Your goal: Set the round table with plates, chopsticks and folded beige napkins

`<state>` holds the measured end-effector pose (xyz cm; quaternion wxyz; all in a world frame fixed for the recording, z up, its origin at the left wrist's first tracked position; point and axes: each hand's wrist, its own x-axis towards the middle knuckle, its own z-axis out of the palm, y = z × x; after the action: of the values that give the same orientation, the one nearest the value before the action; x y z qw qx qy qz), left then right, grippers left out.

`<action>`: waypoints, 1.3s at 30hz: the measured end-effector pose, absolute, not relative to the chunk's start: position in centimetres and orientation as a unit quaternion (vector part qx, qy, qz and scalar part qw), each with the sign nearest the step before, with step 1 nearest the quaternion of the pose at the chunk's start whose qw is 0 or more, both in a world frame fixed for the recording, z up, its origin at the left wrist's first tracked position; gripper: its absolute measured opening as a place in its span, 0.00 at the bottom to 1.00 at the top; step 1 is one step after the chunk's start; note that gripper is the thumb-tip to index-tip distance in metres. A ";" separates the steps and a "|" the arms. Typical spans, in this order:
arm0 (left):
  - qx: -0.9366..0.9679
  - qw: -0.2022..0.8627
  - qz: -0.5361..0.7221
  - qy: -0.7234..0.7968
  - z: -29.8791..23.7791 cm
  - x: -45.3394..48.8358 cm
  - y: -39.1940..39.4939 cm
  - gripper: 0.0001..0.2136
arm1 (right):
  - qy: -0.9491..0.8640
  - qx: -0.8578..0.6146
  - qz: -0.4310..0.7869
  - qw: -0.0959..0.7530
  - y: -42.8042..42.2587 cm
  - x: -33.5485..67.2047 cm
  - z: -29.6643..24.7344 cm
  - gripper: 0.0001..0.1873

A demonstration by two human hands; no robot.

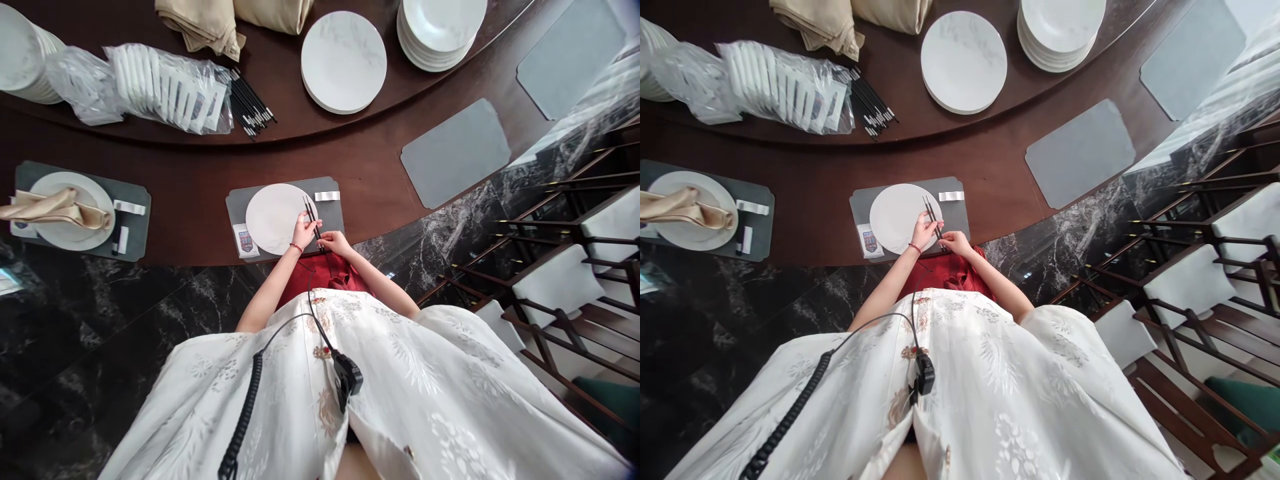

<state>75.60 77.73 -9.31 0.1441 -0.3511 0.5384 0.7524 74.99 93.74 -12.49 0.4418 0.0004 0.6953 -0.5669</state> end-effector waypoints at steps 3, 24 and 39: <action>-0.410 0.116 0.698 0.575 -10.7 75.6 76.9 0.27 | 0.724 0.025 -0.537 0.432 93.4 73.8 -14.3 0.11; -0.415 0.149 0.702 0.559 -12.7 73.6 75.0 0.07 | 0.882 0.021 -0.325 0.340 91.9 72.2 -17.4 0.12; -0.039 0.169 0.382 0.908 -16.6 62.7 71.7 0.24 | 0.907 -0.075 -0.093 0.403 87.1 70.9 -12.9 0.24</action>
<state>62.72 71.65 -16.56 0.1693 -0.0385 0.9078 0.3818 70.89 87.08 -12.90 0.4033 -0.0754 0.9072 -0.0928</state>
